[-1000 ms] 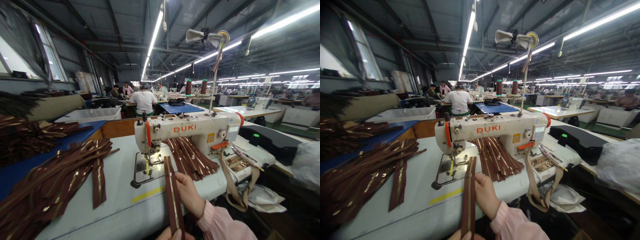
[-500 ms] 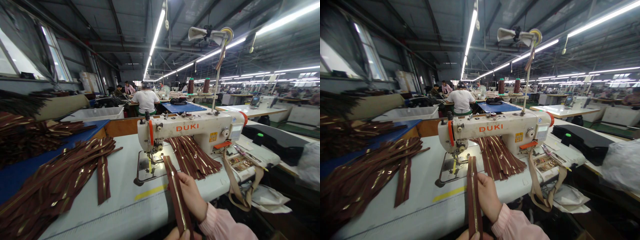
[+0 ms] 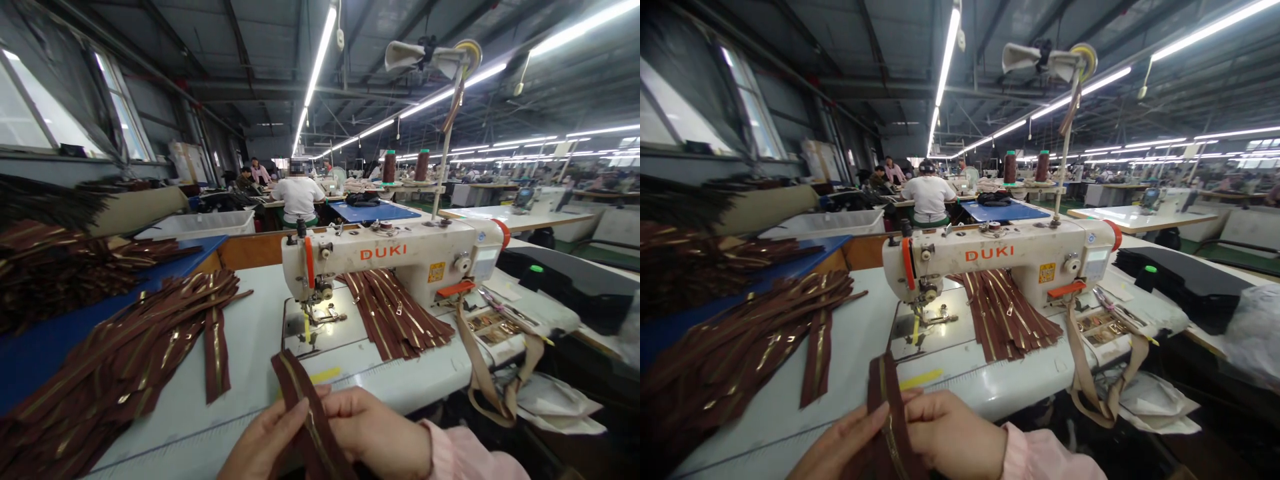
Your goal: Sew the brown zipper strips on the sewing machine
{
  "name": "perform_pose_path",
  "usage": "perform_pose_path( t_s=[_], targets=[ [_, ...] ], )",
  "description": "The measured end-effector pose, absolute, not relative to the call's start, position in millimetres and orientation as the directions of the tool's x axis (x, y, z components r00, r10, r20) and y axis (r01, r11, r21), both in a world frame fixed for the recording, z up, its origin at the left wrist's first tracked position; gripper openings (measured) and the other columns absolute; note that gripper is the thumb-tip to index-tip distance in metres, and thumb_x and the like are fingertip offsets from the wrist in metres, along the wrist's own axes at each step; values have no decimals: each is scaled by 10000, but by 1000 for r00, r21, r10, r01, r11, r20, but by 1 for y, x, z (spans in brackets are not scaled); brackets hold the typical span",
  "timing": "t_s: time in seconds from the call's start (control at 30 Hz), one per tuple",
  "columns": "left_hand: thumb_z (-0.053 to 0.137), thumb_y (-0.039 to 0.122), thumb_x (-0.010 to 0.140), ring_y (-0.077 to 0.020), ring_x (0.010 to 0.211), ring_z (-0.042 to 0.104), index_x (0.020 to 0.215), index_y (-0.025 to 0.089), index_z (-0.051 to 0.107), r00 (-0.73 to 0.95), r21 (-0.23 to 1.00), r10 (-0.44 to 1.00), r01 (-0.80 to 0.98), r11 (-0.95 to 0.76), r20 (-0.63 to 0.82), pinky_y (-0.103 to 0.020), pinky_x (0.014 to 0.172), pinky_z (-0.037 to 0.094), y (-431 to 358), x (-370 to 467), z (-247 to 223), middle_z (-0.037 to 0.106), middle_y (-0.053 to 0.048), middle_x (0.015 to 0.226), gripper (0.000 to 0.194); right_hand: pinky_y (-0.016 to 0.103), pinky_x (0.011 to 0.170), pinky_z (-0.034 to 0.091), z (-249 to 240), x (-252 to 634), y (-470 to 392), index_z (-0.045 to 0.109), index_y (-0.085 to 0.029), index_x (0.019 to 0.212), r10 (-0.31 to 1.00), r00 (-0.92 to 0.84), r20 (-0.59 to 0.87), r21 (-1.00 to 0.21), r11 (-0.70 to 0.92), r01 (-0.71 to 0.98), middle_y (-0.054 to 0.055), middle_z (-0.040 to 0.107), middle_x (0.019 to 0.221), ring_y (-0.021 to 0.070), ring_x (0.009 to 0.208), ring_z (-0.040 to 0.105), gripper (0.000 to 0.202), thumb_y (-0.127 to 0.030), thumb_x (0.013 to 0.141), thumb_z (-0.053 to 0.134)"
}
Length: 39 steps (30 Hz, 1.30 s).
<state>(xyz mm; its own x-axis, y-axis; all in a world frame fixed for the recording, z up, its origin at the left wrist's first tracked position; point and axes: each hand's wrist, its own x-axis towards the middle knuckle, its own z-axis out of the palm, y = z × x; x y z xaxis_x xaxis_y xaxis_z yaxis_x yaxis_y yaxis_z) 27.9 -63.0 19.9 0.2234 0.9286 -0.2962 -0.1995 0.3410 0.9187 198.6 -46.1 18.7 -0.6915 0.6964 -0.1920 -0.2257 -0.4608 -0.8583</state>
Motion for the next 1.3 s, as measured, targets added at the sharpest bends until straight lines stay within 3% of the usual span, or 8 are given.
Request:
perform_pose_path(
  t_s=[0.17, 0.27, 0.5, 0.63, 0.8, 0.93, 1.1, 1.3],
  targets=[
    [827, 538, 497, -310, 916, 661, 708, 160, 725, -16, 960, 969, -139, 242, -247, -371, 893, 490, -39, 13, 40, 743, -81, 802, 445, 251, 578, 464, 12, 188, -40, 653, -99, 833, 699, -692, -179, -873, -438, -217, 16, 603, 629, 113, 545, 574, 555, -629, 669, 669],
    [794, 517, 568, -274, 853, 675, 743, 166, 700, -76, 978, 977, -90, 191, -198, -362, 840, 513, -22, -1, 44, 740, -58, 799, 403, 226, 536, 423, 4, 188, -36, 639, -109, 752, 712, -677, -187, -905, -393, -162, -16, 551, 554, 97, 500, 525, 537, -625, 616, 698],
    [632, 516, 696, -196, 632, 642, 740, 146, 636, -74, 953, 996, 293, 73, -53, -268, 556, 483, 42, -19, 39, 688, -48, 692, 372, 203, 486, 349, -6, 180, 1, 629, -140, 630, 860, -497, -119, -992, -86, 89, -38, 515, 516, 75, 480, 438, 268, -394, 710, 656],
    [625, 444, 699, -167, 507, 575, 687, 159, 600, -84, 902, 995, 432, -9, 50, -244, 473, 424, 92, -12, 37, 603, -4, 558, 286, 202, 493, 290, 0, 173, 30, 640, -156, 614, 938, -345, 31, -905, 173, 389, -44, 528, 526, 79, 510, 426, 120, -211, 720, 645],
    [581, 322, 731, -279, 796, 644, 874, 159, 617, -70, 744, 964, 651, -151, 257, -394, 718, 505, 119, -8, 29, 657, -63, 739, 220, 218, 539, 269, 1, 170, 48, 655, -180, 655, 942, -306, 138, -701, 312, 642, -29, 592, 604, 97, 568, 449, 88, -226, 729, 651],
    [531, 231, 737, -324, 1163, 506, 998, 152, 615, 86, 564, 918, 766, -310, 387, -507, 1021, 342, 91, -9, 11, 629, -138, 1119, 285, 223, 553, 264, -5, 171, 49, 640, -185, 668, 914, -359, 187, -635, 391, 666, -20, 626, 650, 103, 592, 470, 96, -240, 746, 634],
    [452, 293, 847, -253, 1122, 563, 1067, 167, 638, 336, 433, 866, 763, -480, 370, -429, 1007, 423, 51, -5, -11, 631, -110, 1187, 314, 228, 563, 275, -8, 172, 51, 630, -185, 683, 903, -369, 219, -608, 422, 673, -22, 625, 660, 111, 616, 497, 121, -260, 777, 620],
    [396, 323, 913, -242, 1158, 548, 1163, 164, 597, 372, 349, 841, 786, -510, 392, -425, 1009, 431, 51, -6, -19, 608, -109, 1241, 358, 225, 616, 330, -7, 174, 54, 642, -181, 771, 892, -368, 263, -593, 451, 668, -2, 643, 741, 124, 688, 546, 83, -172, 811, 570]
  ],
)
